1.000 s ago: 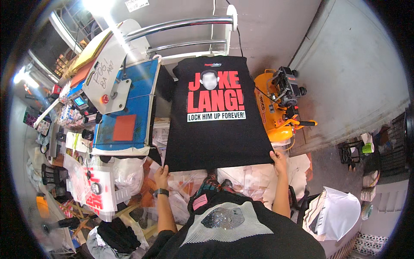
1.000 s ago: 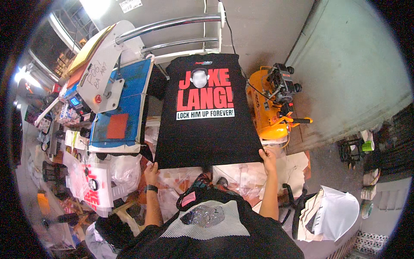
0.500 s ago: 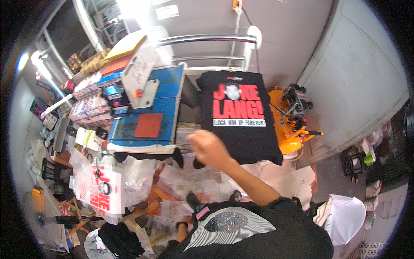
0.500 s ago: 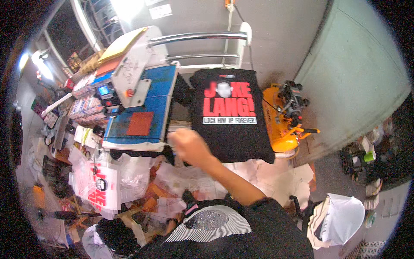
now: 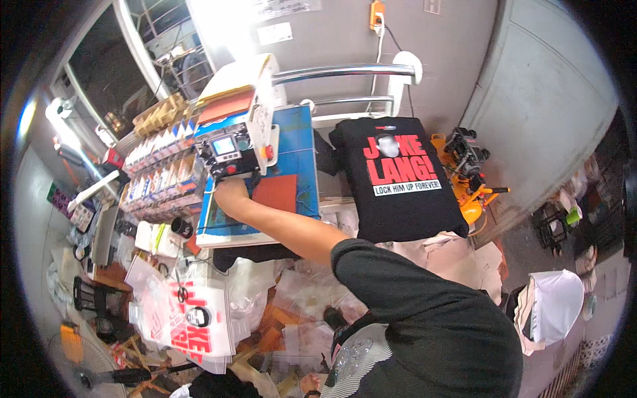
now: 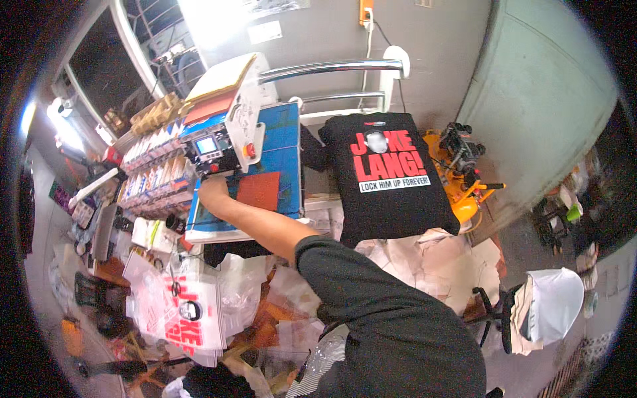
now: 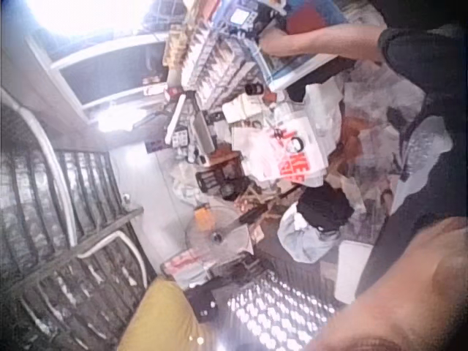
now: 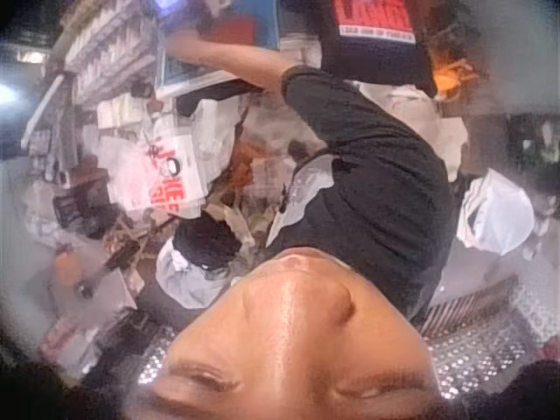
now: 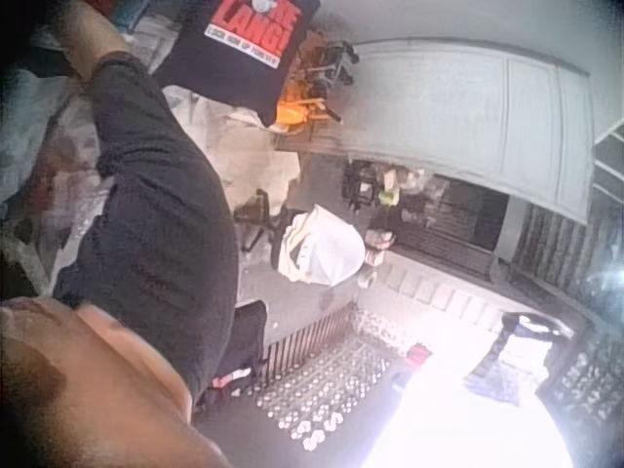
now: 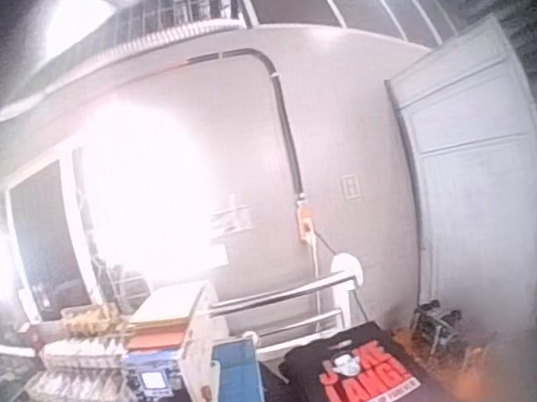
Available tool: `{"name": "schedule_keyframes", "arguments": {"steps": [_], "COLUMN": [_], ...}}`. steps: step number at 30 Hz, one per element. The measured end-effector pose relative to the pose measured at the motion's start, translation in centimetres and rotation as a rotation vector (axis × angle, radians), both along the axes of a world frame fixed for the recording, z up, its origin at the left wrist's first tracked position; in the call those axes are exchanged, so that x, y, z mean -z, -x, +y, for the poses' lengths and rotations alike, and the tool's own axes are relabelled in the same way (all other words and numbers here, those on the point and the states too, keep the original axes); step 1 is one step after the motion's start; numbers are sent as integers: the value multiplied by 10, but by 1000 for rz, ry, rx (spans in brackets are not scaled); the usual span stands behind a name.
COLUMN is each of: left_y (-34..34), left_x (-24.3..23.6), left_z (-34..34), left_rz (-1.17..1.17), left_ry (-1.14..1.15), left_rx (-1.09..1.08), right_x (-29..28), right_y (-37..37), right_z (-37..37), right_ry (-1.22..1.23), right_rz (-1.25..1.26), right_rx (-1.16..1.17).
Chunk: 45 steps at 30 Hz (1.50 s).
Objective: The person positions a black shirt on a screen-printing machine, cuts a graphic from a sheet using scissors, and aligns the graphic on the shirt.
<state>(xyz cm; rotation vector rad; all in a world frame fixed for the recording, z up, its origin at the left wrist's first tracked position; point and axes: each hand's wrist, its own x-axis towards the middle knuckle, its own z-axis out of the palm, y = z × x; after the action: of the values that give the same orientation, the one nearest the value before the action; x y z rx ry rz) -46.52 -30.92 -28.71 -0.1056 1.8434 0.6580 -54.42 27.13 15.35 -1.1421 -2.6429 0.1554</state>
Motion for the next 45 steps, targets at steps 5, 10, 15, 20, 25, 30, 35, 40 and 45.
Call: {"name": "schedule_keyframes", "arguments": {"steps": [5,10,15,20,25,30,35,40,45], "left_y": [7,4,7,6,29,-37,-58,-51,-43], "left_x": [0,-18,-33,-19,-5,-53,-22,-28,-34], "left_z": [44,124,180,229,283,366,351,334,349], "left_rz": [37,73,86,89,257,243,13,349,78], "left_ry": [-77,-242,-277,-207,-255,-464,-432,-314,-142], "left_rx": [176,325,441,612,854,800,681,1109,660], "right_x": [0,13,4,10,2,12,1,3,8], "right_y": [-3,-34,-118,-217,-300,-402,-450,-504,-527], "right_z": [9,23,12,10,9,15,13,16,4], "right_ry": [106,66,18,-46,-25,-116,-149,-273,-436], "right_rz": [233,266,244,232,230,139,100,221,337], "right_rx": [22,57,6,7,52,123,119,109,283]}}
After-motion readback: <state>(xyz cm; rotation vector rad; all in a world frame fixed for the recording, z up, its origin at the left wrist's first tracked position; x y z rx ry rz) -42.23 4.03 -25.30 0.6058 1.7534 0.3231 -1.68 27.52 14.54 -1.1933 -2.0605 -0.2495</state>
